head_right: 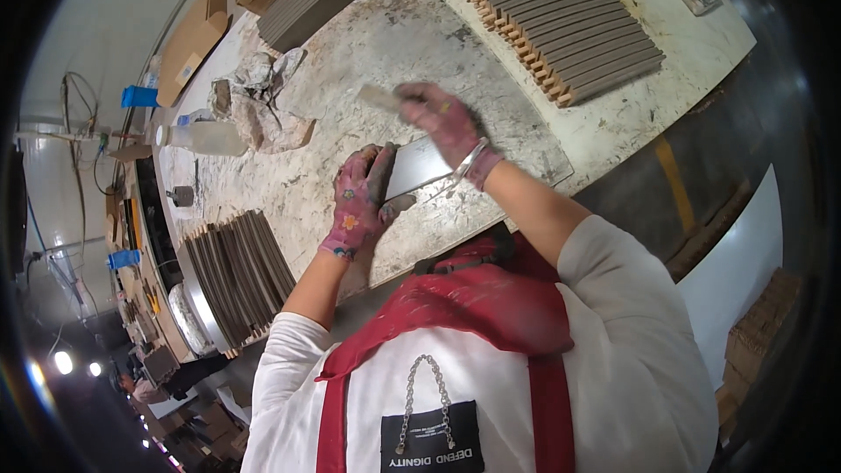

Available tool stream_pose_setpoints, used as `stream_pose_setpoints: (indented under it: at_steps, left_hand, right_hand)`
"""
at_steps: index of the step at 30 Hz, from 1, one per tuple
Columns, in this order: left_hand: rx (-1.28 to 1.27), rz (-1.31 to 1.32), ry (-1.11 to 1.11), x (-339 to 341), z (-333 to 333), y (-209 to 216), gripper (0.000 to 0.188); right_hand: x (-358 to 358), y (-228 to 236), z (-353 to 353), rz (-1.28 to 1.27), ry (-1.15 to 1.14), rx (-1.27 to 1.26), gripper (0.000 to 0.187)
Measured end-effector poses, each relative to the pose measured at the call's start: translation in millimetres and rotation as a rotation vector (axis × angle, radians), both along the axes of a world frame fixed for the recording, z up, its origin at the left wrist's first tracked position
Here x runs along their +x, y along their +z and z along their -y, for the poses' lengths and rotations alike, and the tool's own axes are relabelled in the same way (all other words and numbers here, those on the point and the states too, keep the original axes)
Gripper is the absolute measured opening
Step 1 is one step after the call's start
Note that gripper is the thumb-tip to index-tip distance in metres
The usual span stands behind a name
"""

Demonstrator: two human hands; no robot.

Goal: The person sands the surfaces and edges of several rectangular wood slats by hand using a small sanding block. They repeatedly pick up new slats, sand both sides and the ends, and place them into stacks.

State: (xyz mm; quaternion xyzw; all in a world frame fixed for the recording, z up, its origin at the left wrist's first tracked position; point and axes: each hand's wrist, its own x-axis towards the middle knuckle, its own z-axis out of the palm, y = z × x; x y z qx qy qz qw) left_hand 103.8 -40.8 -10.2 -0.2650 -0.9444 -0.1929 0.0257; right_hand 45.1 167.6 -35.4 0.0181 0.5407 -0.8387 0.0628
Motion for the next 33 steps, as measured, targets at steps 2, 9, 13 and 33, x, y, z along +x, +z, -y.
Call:
stream_pose_setpoints:
  at_steps: [2,9,13,33]
  left_hand:
    - [0.034,0.045,0.002,-2.3,3.5,2.1,0.082]
    - [0.154,0.599,-0.005,-46.8,25.1,39.3,0.049]
    - [0.014,0.356,0.096,-85.8,33.1,33.2,0.049]
    - [-0.269,-0.138,0.402,35.4,63.3,177.3,0.089]
  right_hand:
    - [-1.2,-10.7,7.0,0.063,0.015,-0.083,0.044]
    - [-10.8,-1.1,-73.1,0.128,-0.253,-0.232,0.041]
    - [6.6,5.4,-68.4,0.101,-0.174,-0.192,0.038]
    - [-63.8,-20.2,-103.1,-0.261,0.107,-0.313,0.041]
